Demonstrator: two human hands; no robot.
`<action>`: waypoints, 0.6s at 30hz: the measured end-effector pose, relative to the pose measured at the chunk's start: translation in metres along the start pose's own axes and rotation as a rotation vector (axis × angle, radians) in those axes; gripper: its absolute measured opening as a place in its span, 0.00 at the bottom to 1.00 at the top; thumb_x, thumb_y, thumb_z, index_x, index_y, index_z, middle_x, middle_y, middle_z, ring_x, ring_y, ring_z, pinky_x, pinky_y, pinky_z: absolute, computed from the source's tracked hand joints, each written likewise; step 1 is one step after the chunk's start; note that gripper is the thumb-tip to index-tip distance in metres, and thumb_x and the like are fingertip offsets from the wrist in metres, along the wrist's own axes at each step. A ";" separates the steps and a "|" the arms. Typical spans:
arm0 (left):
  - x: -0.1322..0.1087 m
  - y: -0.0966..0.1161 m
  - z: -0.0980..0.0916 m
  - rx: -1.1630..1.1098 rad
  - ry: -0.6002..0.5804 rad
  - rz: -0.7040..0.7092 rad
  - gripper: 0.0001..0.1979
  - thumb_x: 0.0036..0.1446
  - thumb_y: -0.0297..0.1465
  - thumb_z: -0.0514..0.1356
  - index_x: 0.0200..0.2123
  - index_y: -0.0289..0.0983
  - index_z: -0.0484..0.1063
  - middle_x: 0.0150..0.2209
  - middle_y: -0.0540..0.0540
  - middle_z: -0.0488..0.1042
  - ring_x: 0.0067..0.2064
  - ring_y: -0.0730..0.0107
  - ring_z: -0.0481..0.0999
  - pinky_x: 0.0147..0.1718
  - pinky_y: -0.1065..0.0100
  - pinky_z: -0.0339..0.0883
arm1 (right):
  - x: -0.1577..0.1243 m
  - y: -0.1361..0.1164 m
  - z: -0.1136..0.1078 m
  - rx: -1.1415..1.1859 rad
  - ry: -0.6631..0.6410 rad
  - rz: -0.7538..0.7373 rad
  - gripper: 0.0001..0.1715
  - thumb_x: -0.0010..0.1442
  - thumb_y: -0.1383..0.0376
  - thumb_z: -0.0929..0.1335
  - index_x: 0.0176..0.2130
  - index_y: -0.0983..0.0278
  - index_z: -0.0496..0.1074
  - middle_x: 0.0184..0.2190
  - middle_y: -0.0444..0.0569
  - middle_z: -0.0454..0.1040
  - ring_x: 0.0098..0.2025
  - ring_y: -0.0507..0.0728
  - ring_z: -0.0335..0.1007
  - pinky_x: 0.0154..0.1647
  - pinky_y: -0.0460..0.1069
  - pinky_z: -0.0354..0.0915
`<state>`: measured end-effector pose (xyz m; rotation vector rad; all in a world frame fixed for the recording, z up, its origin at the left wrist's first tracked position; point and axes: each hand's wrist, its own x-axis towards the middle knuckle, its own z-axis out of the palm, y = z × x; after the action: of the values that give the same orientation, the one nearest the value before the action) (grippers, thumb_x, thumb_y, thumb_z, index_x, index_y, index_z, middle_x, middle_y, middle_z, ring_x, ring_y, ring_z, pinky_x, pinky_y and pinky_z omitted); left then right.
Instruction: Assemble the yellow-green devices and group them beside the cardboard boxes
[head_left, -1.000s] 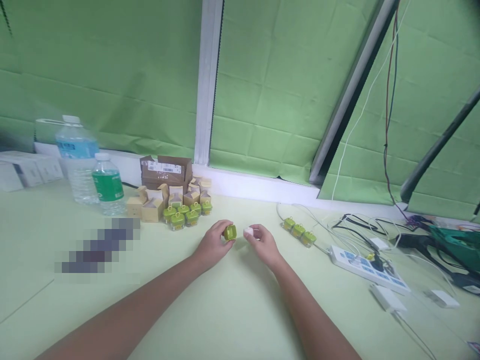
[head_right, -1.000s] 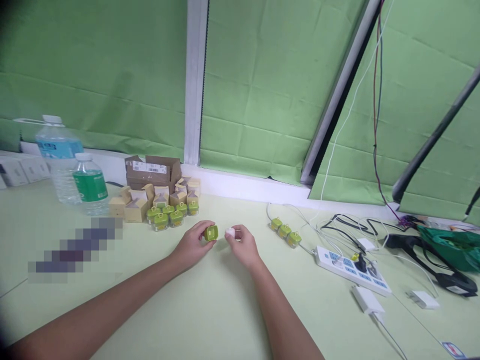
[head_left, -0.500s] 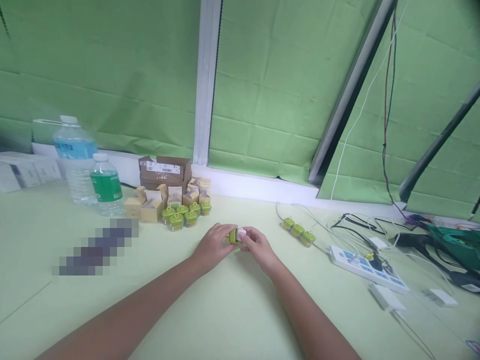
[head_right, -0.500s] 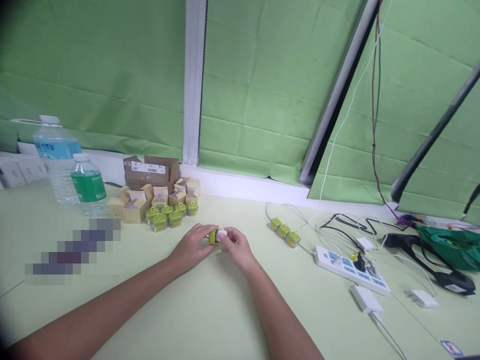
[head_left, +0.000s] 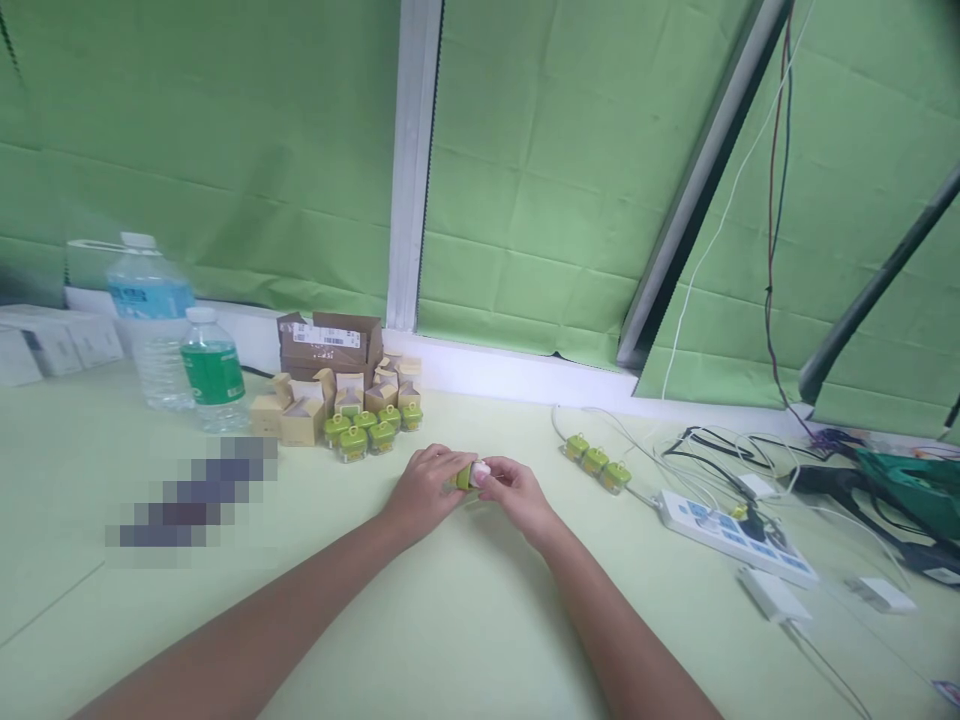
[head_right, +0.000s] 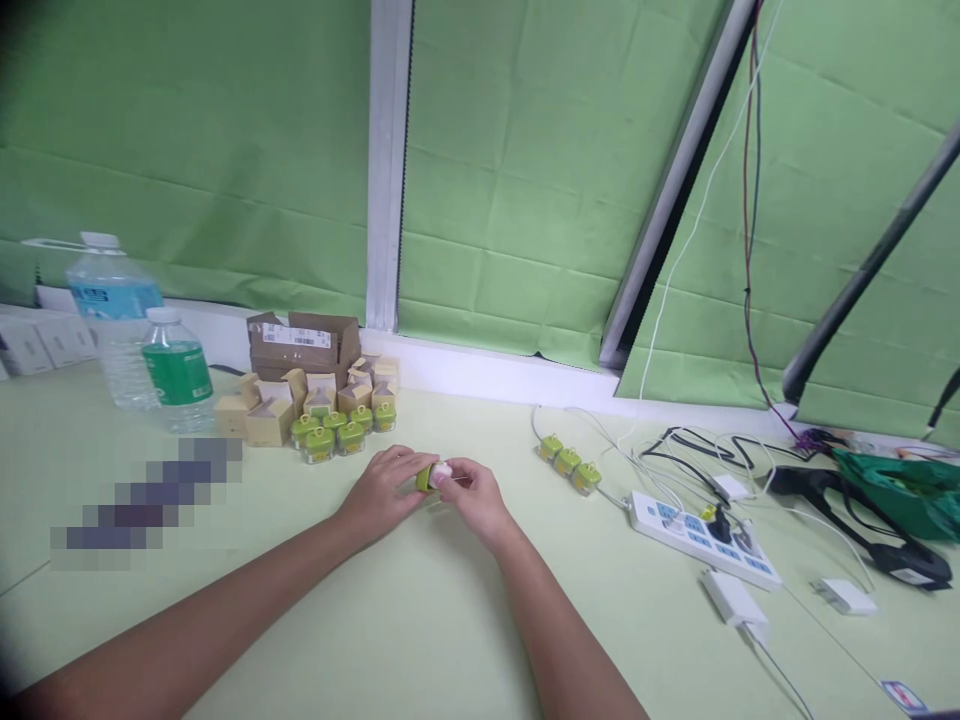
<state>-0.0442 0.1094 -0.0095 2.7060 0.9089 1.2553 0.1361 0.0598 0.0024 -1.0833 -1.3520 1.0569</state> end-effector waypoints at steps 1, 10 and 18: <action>-0.001 -0.001 0.001 -0.006 -0.003 0.001 0.20 0.55 0.25 0.63 0.52 0.44 0.73 0.48 0.50 0.80 0.49 0.59 0.73 0.48 0.57 0.63 | 0.000 -0.001 0.000 -0.015 -0.005 -0.013 0.22 0.52 0.50 0.74 0.38 0.64 0.77 0.33 0.48 0.76 0.34 0.55 0.71 0.38 0.50 0.68; -0.006 -0.013 0.011 -0.072 0.015 0.029 0.18 0.57 0.27 0.63 0.52 0.43 0.74 0.49 0.47 0.80 0.51 0.58 0.77 0.52 0.55 0.66 | -0.001 0.006 0.005 -0.241 0.069 -0.111 0.15 0.55 0.56 0.72 0.39 0.63 0.76 0.33 0.47 0.78 0.35 0.56 0.74 0.37 0.50 0.68; -0.005 -0.009 0.011 -0.146 0.040 -0.098 0.19 0.56 0.34 0.66 0.52 0.44 0.75 0.46 0.47 0.80 0.49 0.59 0.78 0.52 0.58 0.69 | -0.002 0.008 0.009 -0.237 0.137 -0.203 0.13 0.56 0.56 0.71 0.39 0.61 0.72 0.33 0.46 0.77 0.33 0.55 0.74 0.34 0.49 0.71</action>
<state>-0.0434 0.1161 -0.0227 2.5032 0.9036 1.3063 0.1276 0.0588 -0.0067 -1.1408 -1.4666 0.6748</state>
